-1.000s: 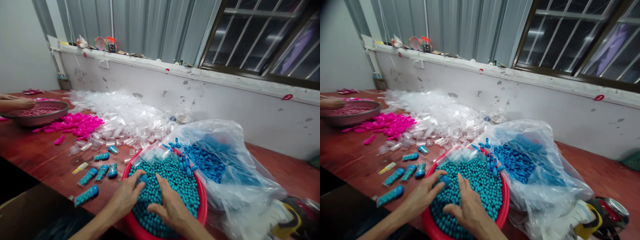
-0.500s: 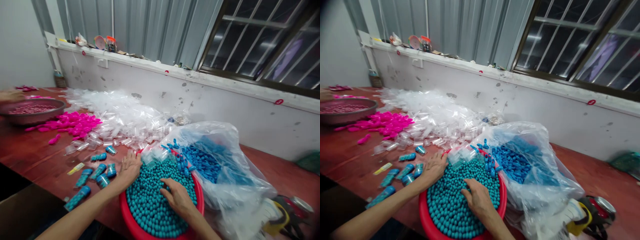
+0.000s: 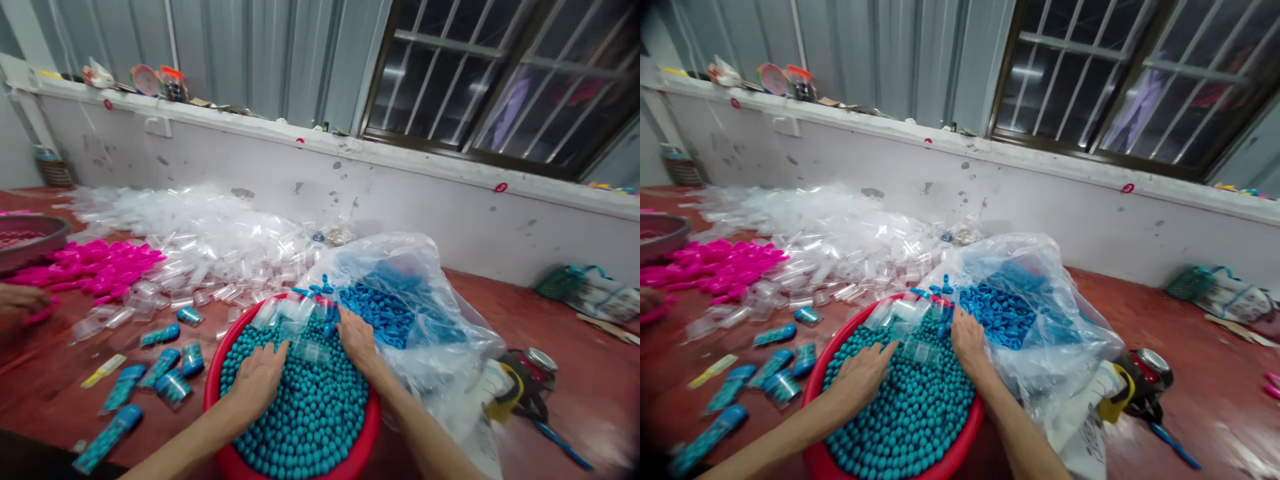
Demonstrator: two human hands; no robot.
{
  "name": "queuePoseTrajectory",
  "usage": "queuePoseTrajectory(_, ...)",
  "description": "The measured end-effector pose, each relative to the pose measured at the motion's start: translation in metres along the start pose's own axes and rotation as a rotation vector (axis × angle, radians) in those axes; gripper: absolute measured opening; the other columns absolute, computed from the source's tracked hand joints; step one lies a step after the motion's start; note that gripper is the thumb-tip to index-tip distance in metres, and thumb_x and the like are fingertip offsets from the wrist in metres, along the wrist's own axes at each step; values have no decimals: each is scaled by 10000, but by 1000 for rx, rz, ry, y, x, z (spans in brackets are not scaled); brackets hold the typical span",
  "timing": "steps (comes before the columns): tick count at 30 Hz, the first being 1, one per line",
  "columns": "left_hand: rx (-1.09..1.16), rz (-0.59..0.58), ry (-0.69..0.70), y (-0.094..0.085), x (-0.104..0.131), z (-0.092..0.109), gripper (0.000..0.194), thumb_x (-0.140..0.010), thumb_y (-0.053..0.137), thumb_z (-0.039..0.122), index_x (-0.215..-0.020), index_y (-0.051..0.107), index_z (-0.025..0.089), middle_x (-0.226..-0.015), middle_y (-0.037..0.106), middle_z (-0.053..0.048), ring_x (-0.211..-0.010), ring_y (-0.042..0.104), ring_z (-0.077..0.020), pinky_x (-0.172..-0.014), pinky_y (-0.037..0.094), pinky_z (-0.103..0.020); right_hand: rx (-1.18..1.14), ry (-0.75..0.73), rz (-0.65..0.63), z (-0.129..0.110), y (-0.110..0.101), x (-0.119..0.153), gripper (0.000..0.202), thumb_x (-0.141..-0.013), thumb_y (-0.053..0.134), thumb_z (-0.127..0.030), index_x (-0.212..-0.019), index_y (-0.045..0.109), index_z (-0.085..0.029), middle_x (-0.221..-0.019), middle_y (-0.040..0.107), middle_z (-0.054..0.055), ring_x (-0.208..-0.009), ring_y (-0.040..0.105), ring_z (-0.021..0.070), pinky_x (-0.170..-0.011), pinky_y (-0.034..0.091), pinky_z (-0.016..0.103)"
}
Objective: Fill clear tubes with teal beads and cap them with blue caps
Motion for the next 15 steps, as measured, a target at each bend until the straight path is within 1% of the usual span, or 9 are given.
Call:
queuePoseTrajectory(2,74,-82,9,2,3,-2,526,-735,378,94,-1262,385,104,-1081,561,-151,-988,526,-264,-810,408,-367,-13,-27,10,-6,1,3,298,-828,420,-154,-1116,496,-137,-1005,602,126,-924,556,225,-744,420,296)
queuePoseTrajectory(3,110,-105,25,3,5,-3,500,-725,391,104,-1224,424,90,-1100,557,-153,-1017,517,-254,-846,391,-353,-15,-36,17,-9,0,6,281,-828,413,-149,-1091,510,-137,-1020,594,129,-941,543,227,-770,410,304)
queuePoseTrajectory(5,157,-168,68,8,9,-1,390,-712,405,123,-1079,536,113,-1066,587,-133,-1010,530,-237,-857,384,-331,-14,-56,26,-13,-6,12,226,-825,409,-145,-1003,548,-150,-1018,587,124,-953,527,234,-807,395,329)
queuePoseTrajectory(7,149,-232,89,14,12,4,318,-720,393,134,-980,576,145,-986,626,-110,-952,565,-231,-823,401,-329,-10,-71,20,-17,-12,19,205,-816,396,-114,-935,559,-149,-984,592,124,-938,530,239,-805,398,350)
queuePoseTrajectory(9,86,-275,128,20,10,15,309,-741,354,122,-943,587,146,-928,644,-115,-901,588,-239,-782,417,-338,-11,-83,-10,-22,-13,26,225,-803,370,-64,-902,558,-137,-898,613,127,-858,564,236,-743,428,357)
queuePoseTrajectory(12,-16,-282,228,24,-1,41,332,-736,321,72,-906,604,111,-899,645,-157,-897,588,-279,-753,422,-367,-30,-116,-68,-31,-5,36,239,-800,353,-44,-896,553,-134,-806,634,119,-730,601,225,-635,457,343)
queuePoseTrajectory(13,-24,-277,239,25,-8,48,333,-726,326,57,-902,605,101,-906,643,-168,-901,587,-287,-753,421,-372,-42,-132,-84,-35,-1,38,234,-802,359,-53,-905,551,-138,-811,638,116,-715,608,222,-617,461,336)
queuePoseTrajectory(15,45,-252,202,25,-22,57,327,-713,344,37,-905,600,104,-931,642,-164,-912,585,-272,-770,414,-355,-77,-162,-113,-41,8,39,220,-790,387,-74,-921,550,-144,-846,644,113,-716,619,223,-599,465,323)
Point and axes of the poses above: each hand's wrist, its own x-axis away from the middle knuckle, its own y-axis out of the palm, z = x × y, the point moved 8 cm from there along -x, towards the middle knuckle
